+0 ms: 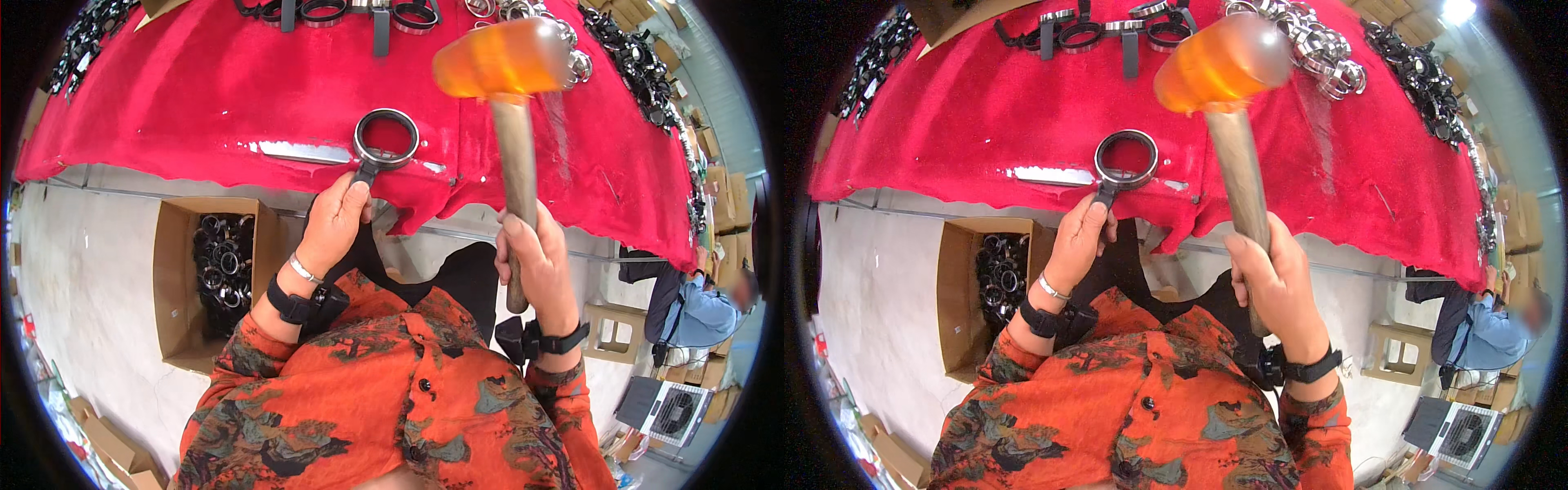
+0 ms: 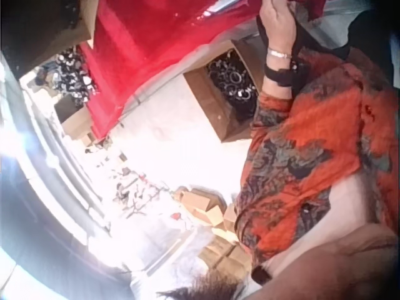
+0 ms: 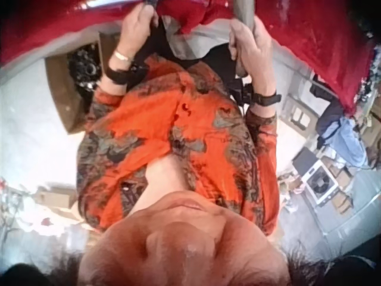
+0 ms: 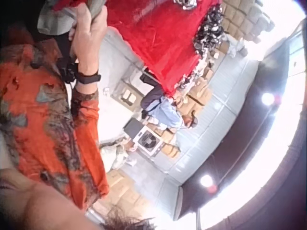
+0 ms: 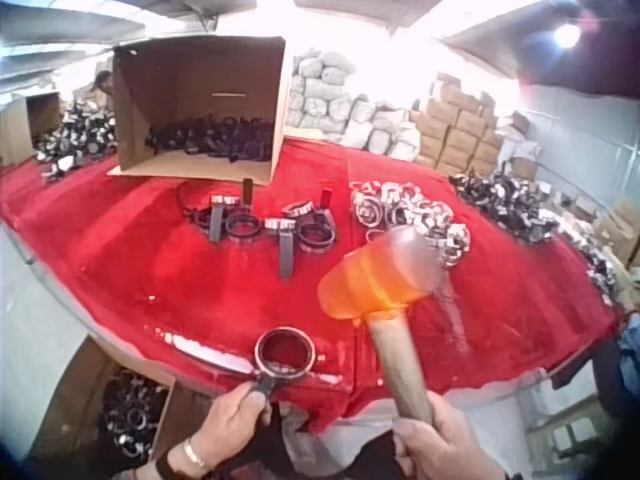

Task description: Assembling metal brackets by hammering rings onto them with a mallet.

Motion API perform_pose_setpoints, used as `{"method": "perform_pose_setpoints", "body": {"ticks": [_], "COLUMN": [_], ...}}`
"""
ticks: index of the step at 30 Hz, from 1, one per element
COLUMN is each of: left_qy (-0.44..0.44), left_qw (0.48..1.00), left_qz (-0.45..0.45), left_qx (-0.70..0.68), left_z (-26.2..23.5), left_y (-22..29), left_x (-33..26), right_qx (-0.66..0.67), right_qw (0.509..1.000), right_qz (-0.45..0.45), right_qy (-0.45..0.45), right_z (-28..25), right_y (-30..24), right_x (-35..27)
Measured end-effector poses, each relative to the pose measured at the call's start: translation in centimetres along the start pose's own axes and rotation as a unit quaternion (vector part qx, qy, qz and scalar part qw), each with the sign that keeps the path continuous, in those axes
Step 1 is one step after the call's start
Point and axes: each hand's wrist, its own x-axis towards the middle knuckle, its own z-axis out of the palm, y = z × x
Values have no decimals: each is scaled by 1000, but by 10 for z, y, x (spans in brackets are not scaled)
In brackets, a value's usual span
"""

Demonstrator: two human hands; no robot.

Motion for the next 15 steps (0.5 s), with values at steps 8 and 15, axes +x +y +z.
{"method": "perform_pose_setpoints", "body": {"ticks": [8, 15], "left_qy": [-8, 4], "left_qw": [1000, 999], "left_qz": [-6, -37], "left_qx": [6, -32], "left_z": [-1, 6], "left_y": [-6, 3], "left_x": [1, 5], "right_qx": [-29, -339], "right_qw": [999, 921], "right_qz": [-1, -190], "right_qy": [15, 23], "right_z": [1, 9], "right_y": [37, 59], "right_x": [-24, -11]}}
